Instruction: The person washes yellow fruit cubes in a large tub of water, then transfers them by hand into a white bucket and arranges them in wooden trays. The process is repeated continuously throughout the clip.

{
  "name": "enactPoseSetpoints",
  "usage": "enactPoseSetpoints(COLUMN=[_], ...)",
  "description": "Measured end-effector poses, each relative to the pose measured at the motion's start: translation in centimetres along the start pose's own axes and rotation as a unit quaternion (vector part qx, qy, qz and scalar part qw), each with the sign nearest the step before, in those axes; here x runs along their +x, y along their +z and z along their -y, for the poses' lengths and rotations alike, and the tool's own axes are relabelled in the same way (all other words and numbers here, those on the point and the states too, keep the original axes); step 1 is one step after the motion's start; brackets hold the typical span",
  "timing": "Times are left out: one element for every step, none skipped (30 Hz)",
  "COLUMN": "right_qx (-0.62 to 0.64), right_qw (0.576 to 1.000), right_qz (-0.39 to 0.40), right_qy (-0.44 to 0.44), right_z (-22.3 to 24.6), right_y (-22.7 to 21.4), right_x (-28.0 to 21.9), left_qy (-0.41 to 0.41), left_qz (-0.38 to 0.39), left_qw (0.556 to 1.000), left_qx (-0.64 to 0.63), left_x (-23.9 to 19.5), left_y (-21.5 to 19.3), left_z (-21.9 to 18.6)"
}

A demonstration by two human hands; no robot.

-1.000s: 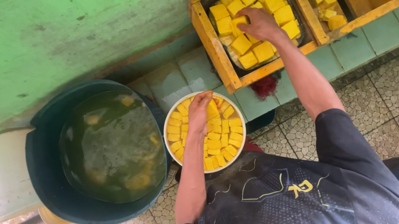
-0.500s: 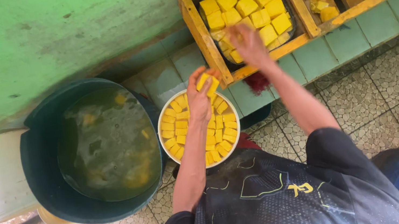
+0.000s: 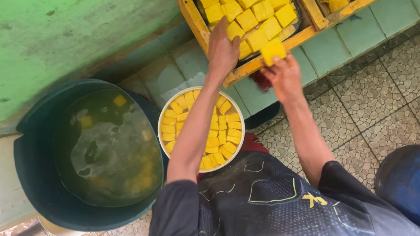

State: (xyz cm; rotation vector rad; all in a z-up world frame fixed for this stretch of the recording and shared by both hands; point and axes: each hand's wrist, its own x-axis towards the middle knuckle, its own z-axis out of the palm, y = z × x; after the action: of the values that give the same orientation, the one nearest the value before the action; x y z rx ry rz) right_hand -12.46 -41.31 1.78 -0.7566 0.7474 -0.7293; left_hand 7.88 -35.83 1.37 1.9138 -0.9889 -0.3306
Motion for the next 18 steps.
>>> enactPoseSetpoints(right_qx=[-0.009,0.007,0.023,0.039,0.031,0.023,0.015,0.0,-0.015,-0.029,-0.07,-0.112,-0.154,-0.181,-0.208,-0.232,-0.281,-0.331], right_qw=[1.0,1.0,0.999,0.998,0.998,0.998,0.997,0.997,0.997,0.997,0.993,0.988,0.98,0.971,0.961,0.949,0.928,0.904], right_qz=[-0.021,-0.007,0.006,0.02,0.02,0.019,0.017,0.013,0.008,0.003,0.019,0.032,0.046,0.074,0.101,0.128,0.149,0.171], right_qy=[-0.012,-0.022,-0.032,-0.043,-0.052,-0.06,-0.067,-0.07,-0.073,-0.074,-0.089,-0.103,-0.117,-0.135,-0.153,-0.168,-0.191,-0.212], right_z=[0.4,0.8,1.1,1.5,1.8,2.0,2.2,2.5,2.7,2.8,3.0,3.1,3.2,3.5,3.7,3.5,3.5,3.3], right_y=[-0.7,-1.3,-1.8,-2.1,-2.3,-2.5,-2.6,-2.6,-2.4,-2.1,-1.6,-1.2,-0.7,0.1,1.0,2.0,3.0,3.9], right_x=[0.1,0.2,0.3,0.6,0.9,1.0,1.2,1.6,1.9,2.2,3.0,3.7,4.4,5.7,6.9,8.0,9.3,10.4], left_qy=[0.034,0.049,0.065,0.08,0.079,0.077,0.075,0.068,0.06,0.05,0.068,0.085,0.101,0.115,0.128,0.138,0.15,0.161], left_qz=[0.019,0.034,0.049,0.063,0.069,0.077,0.085,0.118,0.152,0.186,0.15,0.115,0.08,0.078,0.076,0.076,0.065,0.055], left_qw=[0.998,0.993,0.987,0.979,0.978,0.976,0.975,0.971,0.965,0.958,0.964,0.968,0.971,0.965,0.959,0.952,0.953,0.954], left_qx=[0.059,0.099,0.139,0.178,0.182,0.186,0.19,0.197,0.203,0.211,0.21,0.207,0.203,0.223,0.243,0.264,0.256,0.246], left_x=[0.7,1.3,1.8,2.3,2.6,2.7,2.6,2.5,2.2,1.9,1.6,0.9,0.1,-0.4,-1.3,-2.3,-3.0,-4.0], left_y=[0.3,0.6,0.8,1.0,1.1,1.2,1.2,1.2,1.2,1.0,0.9,1.1,1.3,1.5,1.8,1.8,1.7,1.7], left_z=[0.4,0.6,0.7,0.7,0.7,0.7,0.7,0.7,0.6,0.7,0.8,0.8,0.8,0.5,0.1,-0.1,-0.3,-0.6])
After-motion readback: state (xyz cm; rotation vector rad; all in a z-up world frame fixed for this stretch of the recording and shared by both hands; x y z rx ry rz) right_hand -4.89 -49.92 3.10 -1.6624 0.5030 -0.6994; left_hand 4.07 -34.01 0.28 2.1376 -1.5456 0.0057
